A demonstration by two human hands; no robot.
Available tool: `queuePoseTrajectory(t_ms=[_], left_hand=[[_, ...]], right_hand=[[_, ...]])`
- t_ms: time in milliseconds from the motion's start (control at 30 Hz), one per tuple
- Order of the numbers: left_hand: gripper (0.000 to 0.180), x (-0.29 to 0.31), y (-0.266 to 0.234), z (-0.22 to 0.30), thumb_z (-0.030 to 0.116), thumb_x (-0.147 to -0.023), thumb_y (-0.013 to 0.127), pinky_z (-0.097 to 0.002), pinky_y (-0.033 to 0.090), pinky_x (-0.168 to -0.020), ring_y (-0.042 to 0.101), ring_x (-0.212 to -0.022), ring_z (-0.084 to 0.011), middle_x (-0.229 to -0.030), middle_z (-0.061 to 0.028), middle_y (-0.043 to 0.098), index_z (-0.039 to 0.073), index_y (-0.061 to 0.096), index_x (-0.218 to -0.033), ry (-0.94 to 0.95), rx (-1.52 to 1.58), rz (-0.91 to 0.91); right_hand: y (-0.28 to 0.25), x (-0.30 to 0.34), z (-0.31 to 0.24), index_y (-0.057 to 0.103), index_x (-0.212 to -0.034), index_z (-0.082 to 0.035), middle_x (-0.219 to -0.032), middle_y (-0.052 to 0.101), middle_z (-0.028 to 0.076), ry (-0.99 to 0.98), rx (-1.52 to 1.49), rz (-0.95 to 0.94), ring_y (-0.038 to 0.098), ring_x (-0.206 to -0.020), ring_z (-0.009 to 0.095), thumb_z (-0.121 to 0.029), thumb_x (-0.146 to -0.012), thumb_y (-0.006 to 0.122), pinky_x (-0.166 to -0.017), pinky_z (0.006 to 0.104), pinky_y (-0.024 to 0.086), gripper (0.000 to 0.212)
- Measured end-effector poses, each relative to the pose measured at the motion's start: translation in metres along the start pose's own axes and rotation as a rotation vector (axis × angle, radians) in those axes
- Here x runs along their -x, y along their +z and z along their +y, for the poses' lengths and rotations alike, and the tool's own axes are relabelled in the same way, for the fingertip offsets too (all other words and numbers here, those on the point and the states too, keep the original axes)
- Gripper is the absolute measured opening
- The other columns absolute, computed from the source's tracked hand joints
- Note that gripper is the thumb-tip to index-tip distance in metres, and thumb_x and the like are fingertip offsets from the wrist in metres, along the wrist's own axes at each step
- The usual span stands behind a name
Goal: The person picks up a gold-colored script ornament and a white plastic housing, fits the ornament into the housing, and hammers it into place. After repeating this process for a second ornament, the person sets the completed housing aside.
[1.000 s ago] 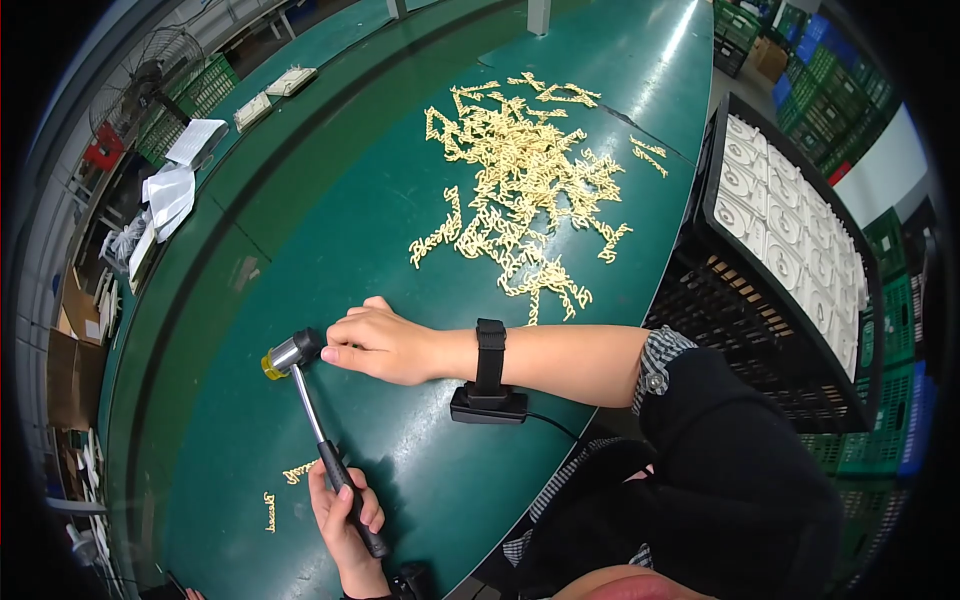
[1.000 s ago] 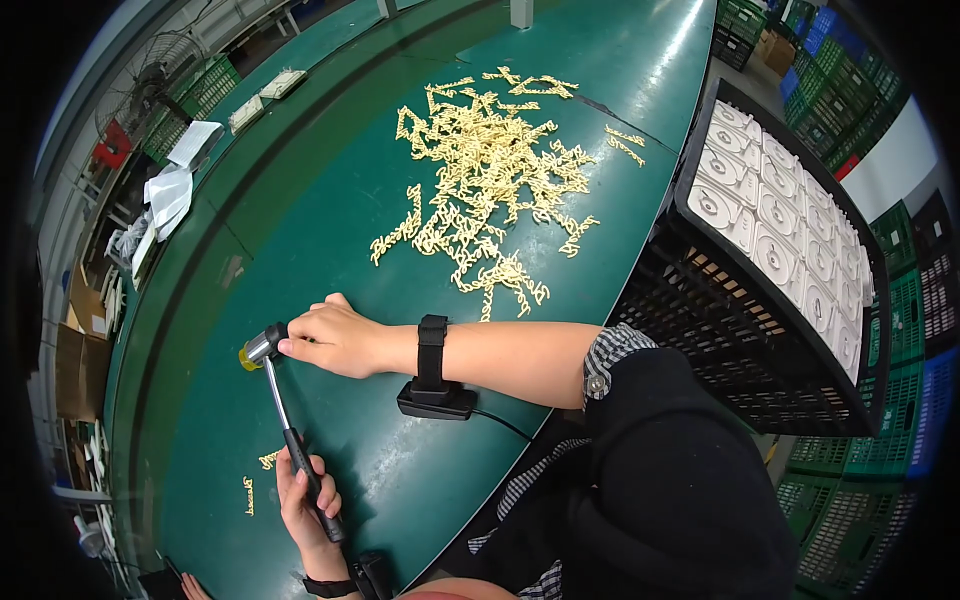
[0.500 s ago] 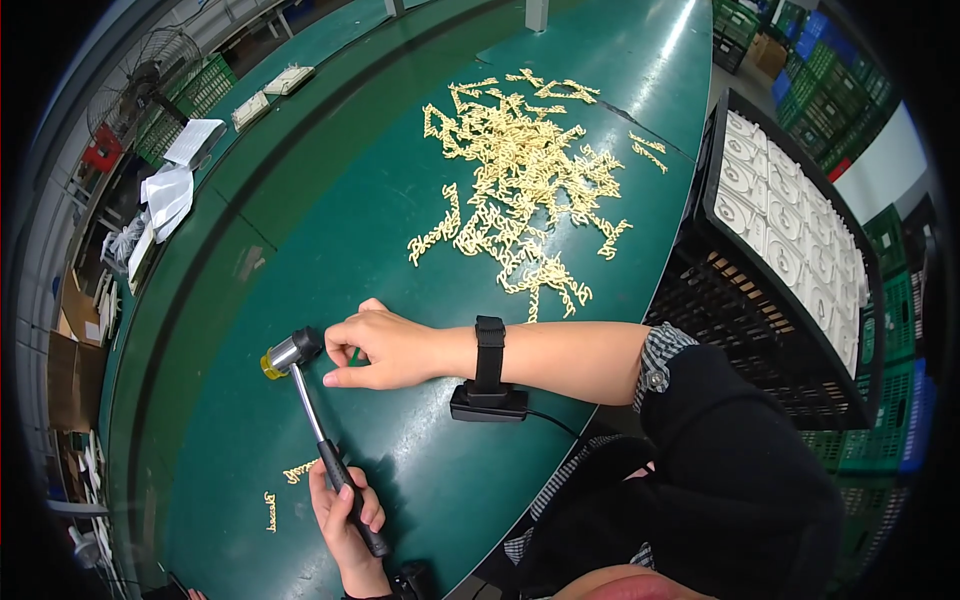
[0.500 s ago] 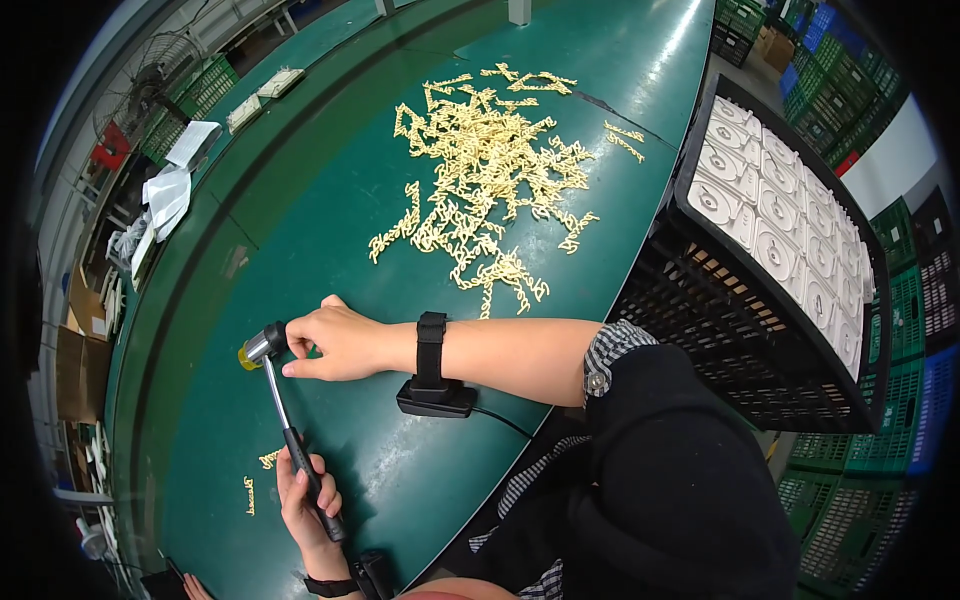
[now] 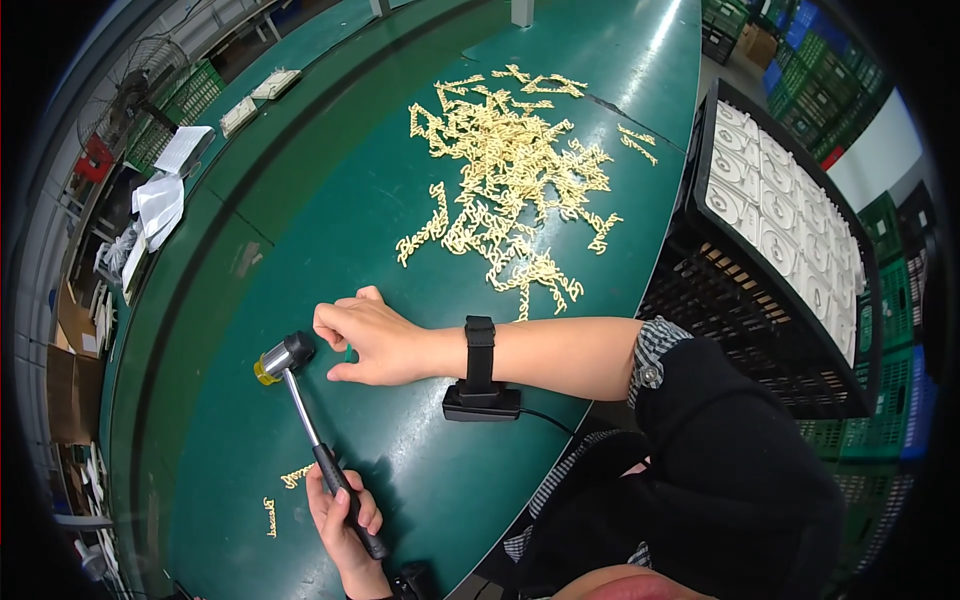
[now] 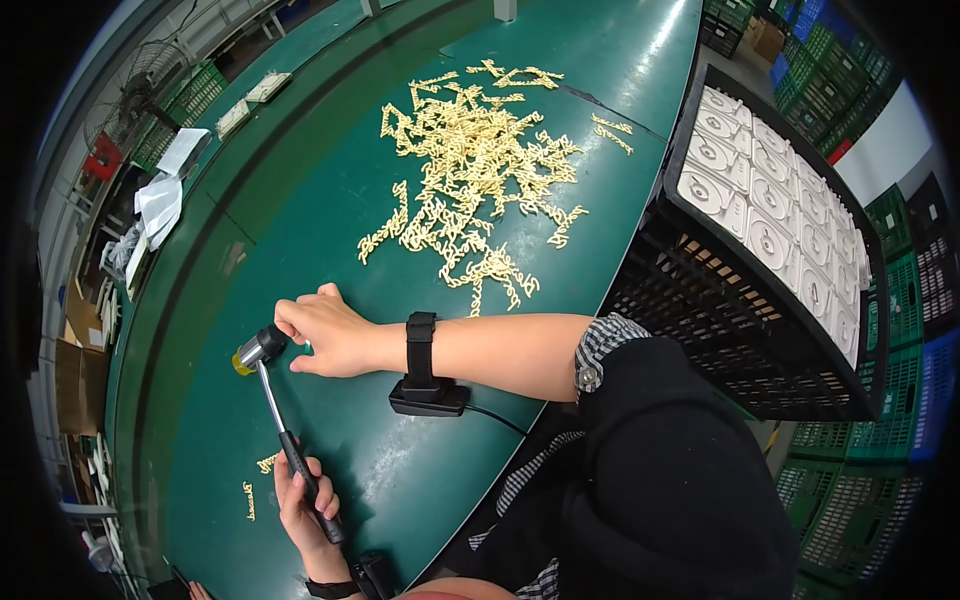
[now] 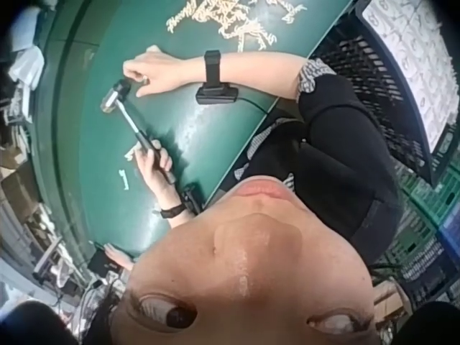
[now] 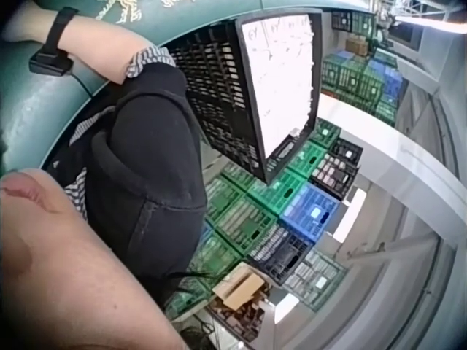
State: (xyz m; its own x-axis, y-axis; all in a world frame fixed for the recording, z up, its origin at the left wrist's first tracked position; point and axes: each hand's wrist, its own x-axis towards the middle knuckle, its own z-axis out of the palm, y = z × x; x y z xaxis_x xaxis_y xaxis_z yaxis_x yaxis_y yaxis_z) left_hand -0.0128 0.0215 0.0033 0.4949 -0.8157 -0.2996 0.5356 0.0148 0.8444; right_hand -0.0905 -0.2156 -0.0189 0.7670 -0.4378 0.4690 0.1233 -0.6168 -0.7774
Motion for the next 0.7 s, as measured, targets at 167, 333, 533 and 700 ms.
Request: queuePoseTrajectory(t_ms=[167, 333, 533, 700], left_hand=[[0.042, -0.0001, -0.0029, -0.0014, 0.010, -0.084, 0.055, -0.0186, 0.032, -0.034, 0.040, -0.045, -0.0088, -0.087, -0.0119, 0.051, 0.007, 0.037, -0.122, 0.013, 0.009, -0.008], [0.039, 0.0010, -0.0020, -0.0016, 0.013, -0.091, 0.047, -0.0159, 0.032, -0.036, 0.038, -0.047, -0.0059, -0.087, -0.0075, 0.048, 0.005, 0.037, -0.128, 0.039, -0.074, -0.037], [0.040, 0.0009, 0.0012, -0.0011, 0.013, -0.091, 0.046, -0.0156, 0.031, -0.036, 0.038, -0.047, -0.0055, -0.087, -0.0073, 0.048, 0.006, 0.036, -0.129, 0.027, -0.090, 0.011], [0.040, 0.0013, -0.0015, -0.0021, 0.014, -0.091, 0.046, -0.0153, 0.031, -0.036, 0.038, -0.047, -0.0051, -0.086, -0.0068, 0.048, 0.005, 0.037, -0.129, 0.036, -0.084, 0.007]], right_hand=[[0.0022, -0.0006, 0.0020, 0.038, -0.085, -0.012, -0.071, 0.045, 0.000, -0.003, 0.010, 0.058, 0.048, -0.073, 0.019, -0.010, -0.069, 0.074, -0.076, 0.0351, 0.029, 0.040], [0.0043, 0.0000, 0.0039, 0.037, -0.086, -0.012, -0.072, 0.044, 0.000, -0.023, -0.001, 0.098, 0.048, -0.074, 0.020, -0.006, -0.068, 0.072, -0.075, 0.0358, 0.029, 0.040], [0.0053, -0.0021, 0.0090, 0.036, -0.086, -0.011, -0.073, 0.045, 0.000, 0.006, -0.021, 0.135, 0.048, -0.075, 0.021, -0.003, -0.069, 0.071, -0.075, 0.0362, 0.029, 0.039], [0.0056, -0.0021, 0.0084, 0.036, -0.086, -0.010, -0.074, 0.045, 0.001, 0.015, -0.043, 0.131, 0.048, -0.075, 0.021, -0.001, -0.069, 0.069, -0.076, 0.0366, 0.030, 0.038]])
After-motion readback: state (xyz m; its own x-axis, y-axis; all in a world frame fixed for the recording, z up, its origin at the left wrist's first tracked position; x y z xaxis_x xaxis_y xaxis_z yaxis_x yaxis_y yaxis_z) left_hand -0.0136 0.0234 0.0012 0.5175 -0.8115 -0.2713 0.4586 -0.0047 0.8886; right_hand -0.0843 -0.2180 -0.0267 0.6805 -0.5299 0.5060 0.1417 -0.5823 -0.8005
